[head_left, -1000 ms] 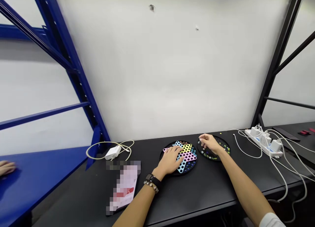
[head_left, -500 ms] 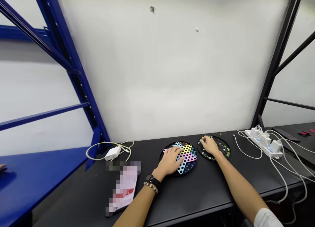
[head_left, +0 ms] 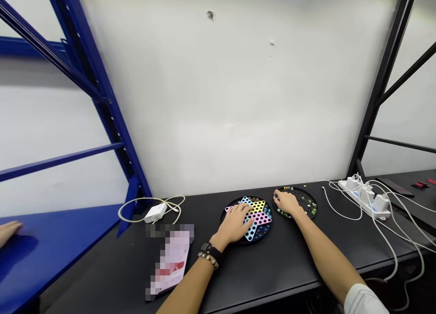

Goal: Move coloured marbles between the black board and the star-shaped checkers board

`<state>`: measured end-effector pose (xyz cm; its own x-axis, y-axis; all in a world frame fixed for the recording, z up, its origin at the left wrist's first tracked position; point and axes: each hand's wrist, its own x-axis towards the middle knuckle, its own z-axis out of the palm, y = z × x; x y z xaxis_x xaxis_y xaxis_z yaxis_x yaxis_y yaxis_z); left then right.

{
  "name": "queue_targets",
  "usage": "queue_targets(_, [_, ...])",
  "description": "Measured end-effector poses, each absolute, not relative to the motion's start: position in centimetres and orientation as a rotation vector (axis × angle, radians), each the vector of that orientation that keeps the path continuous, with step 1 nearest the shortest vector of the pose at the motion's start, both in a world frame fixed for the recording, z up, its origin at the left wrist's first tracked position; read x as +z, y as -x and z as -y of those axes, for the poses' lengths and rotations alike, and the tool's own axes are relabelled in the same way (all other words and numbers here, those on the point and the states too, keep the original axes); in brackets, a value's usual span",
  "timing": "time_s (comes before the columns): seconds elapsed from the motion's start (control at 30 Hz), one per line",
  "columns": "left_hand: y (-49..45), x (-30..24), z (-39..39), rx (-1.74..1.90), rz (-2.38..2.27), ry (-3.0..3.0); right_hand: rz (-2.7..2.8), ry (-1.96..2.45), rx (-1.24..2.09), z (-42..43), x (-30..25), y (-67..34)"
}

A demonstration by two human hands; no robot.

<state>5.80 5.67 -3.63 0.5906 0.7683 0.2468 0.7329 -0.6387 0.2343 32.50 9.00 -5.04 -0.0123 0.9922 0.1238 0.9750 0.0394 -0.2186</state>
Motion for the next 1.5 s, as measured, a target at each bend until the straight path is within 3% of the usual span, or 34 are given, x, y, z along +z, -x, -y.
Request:
queue_targets(0.57, [-5.8,-3.8,-5.8,0.518,-1.282,-2.710,1.420,1.184,0.965,-7.7,-2.1,-35.7])
queue_targets(0.83, [-5.7,-3.8,-5.7,0.526,-1.275,-2.715,1.983,1.519,0.669,-7.0,-3.2,-33.0])
queue_targets(1.1, [-5.8,-3.5,-5.5,0.519,-1.285,-2.712,2.161,1.718,0.839,-5.2,-2.4,-32.9])
queue_targets(1.5, [-6.8,-1.6,-5.6,0.439,-1.519,-2.590,2.026,1.315,0.652,-4.6,-1.2,-28.4])
